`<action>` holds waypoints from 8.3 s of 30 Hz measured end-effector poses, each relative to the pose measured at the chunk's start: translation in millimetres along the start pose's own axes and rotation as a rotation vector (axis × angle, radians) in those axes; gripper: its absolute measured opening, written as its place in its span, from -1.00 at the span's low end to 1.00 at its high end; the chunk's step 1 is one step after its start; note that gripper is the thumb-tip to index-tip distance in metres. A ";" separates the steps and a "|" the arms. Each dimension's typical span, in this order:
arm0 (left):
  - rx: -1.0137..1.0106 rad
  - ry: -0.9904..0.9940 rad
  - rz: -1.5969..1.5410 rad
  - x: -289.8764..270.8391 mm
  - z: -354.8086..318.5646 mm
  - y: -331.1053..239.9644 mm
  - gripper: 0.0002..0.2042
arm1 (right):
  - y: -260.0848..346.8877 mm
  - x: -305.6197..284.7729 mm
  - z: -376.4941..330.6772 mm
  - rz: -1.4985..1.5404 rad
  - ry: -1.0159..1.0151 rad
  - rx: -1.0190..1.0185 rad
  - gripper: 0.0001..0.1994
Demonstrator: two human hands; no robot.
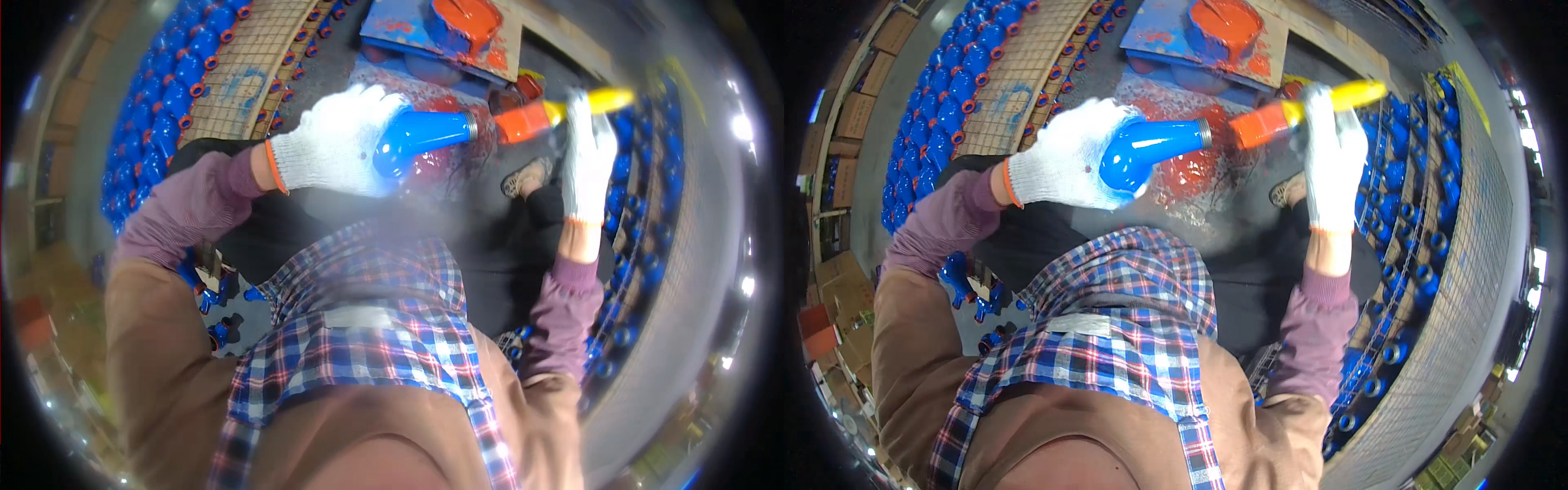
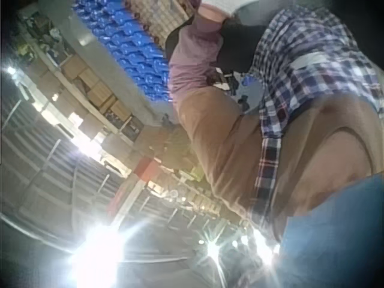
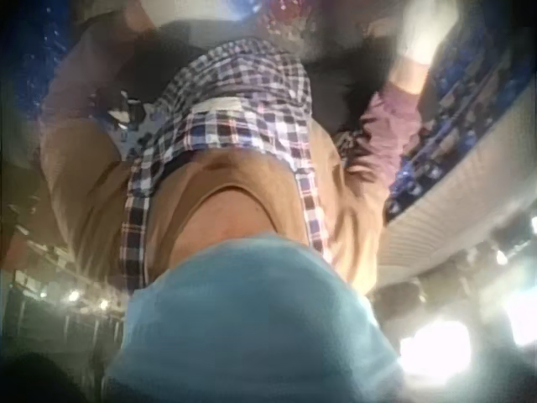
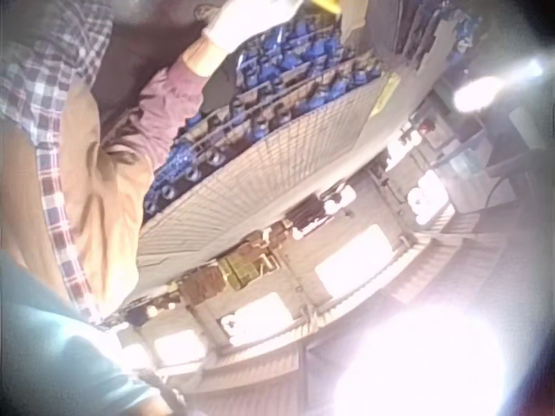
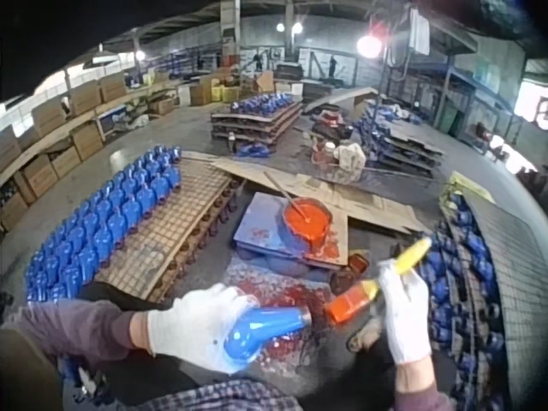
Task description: Painting blue metal parts with orange paint using a brush and a spray can.
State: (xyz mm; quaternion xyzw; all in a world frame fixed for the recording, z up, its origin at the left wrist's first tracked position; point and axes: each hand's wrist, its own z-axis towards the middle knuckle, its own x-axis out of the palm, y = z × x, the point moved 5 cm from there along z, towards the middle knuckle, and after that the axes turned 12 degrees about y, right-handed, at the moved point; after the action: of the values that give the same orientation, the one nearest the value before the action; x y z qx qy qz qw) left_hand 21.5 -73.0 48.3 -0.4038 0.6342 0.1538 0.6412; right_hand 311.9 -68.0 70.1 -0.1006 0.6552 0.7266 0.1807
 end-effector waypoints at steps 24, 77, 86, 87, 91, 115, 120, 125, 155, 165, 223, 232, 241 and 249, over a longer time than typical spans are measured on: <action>0.093 0.196 0.123 -14.2 27.2 -4.1 -0.24 | 15.6 48.2 -18.9 -0.314 0.086 -0.485 -0.82; 0.081 0.324 -0.954 26.2 15.7 18.7 -0.35 | 37.9 39.9 4.4 -0.028 0.276 -0.398 -0.76; -0.049 0.138 -1.599 67.7 -7.9 26.2 -0.49 | 12.1 37.0 -32.4 0.068 0.119 -0.366 -0.77; -0.189 0.091 -2.042 81.1 -8.3 26.2 -0.47 | 5.8 39.4 -36.8 0.068 0.119 -0.372 -0.77; 0.004 -0.124 -2.270 95.9 -0.1 5.0 -0.35 | -24.2 40.9 -47.3 0.237 -0.060 -0.363 -0.76; 0.726 0.086 -2.825 11.9 36.8 -12.1 -0.14 | -39.0 -7.8 -35.3 0.524 -0.408 -0.103 -0.71; -0.004 -0.186 -2.061 50.8 37.8 37.1 -0.40 | -55.0 6.9 -8.7 0.692 -0.331 -0.107 -0.75; 0.051 -0.045 -2.047 59.4 33.2 67.9 -0.46 | -65.8 19.8 51.3 0.439 -0.279 0.004 -0.76; 0.295 -0.773 -0.339 -28.8 37.9 36.1 -0.24 | -159.7 31.2 153.1 0.344 -0.178 0.216 -0.69; 1.179 -0.535 0.539 -25.7 37.4 -27.2 -0.55 | -29.4 7.9 75.9 0.140 0.108 0.053 -0.65; -0.131 -0.376 -1.880 45.4 77.5 4.3 -0.52 | -8.4 39.9 -53.2 -0.268 -0.154 -0.578 -0.77; -0.049 -0.386 -1.665 52.6 77.3 23.0 -0.32 | -28.0 37.5 -43.6 0.150 0.055 -0.336 -0.78; 0.251 0.064 -1.951 63.9 73.8 24.1 -0.47 | -26.6 20.6 -34.2 -0.032 0.272 -0.233 -0.79; 0.307 -0.007 -2.393 35.5 61.8 10.7 -0.57 | -1.8 -10.0 -33.8 0.050 -0.201 -0.235 -0.87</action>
State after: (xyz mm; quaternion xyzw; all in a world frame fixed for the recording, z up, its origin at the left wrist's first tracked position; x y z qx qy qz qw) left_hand 61.8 -33.4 3.5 -0.6551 -0.1316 -0.6135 0.4209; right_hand 318.7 -102.6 68.1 -0.0314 0.5465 0.8089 0.2143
